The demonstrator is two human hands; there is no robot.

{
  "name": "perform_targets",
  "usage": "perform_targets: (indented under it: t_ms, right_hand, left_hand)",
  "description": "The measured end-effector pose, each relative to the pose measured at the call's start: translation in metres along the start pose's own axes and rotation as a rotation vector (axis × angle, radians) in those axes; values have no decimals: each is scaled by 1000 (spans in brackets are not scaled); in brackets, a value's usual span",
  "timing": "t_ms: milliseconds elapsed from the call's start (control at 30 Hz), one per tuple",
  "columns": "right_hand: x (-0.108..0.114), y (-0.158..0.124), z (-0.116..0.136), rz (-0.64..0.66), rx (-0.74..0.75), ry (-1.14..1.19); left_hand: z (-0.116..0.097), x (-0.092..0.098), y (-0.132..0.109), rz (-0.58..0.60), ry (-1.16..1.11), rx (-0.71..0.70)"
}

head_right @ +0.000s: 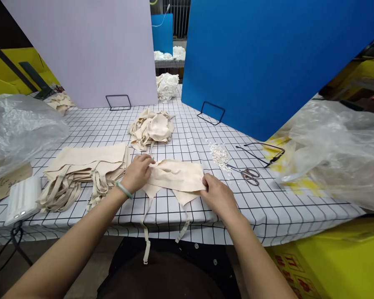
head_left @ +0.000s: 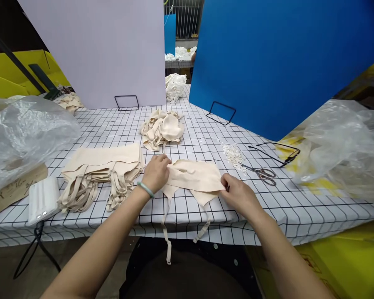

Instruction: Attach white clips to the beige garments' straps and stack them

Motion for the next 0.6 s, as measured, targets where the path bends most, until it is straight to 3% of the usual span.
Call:
perform_targets:
  t_ms: [67,133,267,400,467,600]
  right_hand:
    - [9,-2,-2,178,63,75]
    - [15,2,-5,222,100,172]
    - [9,32,-7,-26,76,161]
    - [-8,61,-4,-66,126,113]
    - [-10,66,-6,-97,122,127]
    - [-6,61,-13,-190,81,146]
  left_hand:
    - [1,-7,18,165,5,-62]
    - [5,-14,33,277,-3,-68]
    - [13,-17,49,356,-72,-44]
    - [24,1,54,436,-211,-29]
    - [32,13,55,388,-328,15]
    - [46,24,44,-16,-480,271]
Point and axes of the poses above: each hand's wrist, its own y-axis towards the middle knuckle, its own x-axis out of the back of the hand, z = x × y, the point moved 3 cm from there along y, towards the middle knuckle, and after that the axes turned 2 degrees about -y, right-handed, at the moved point
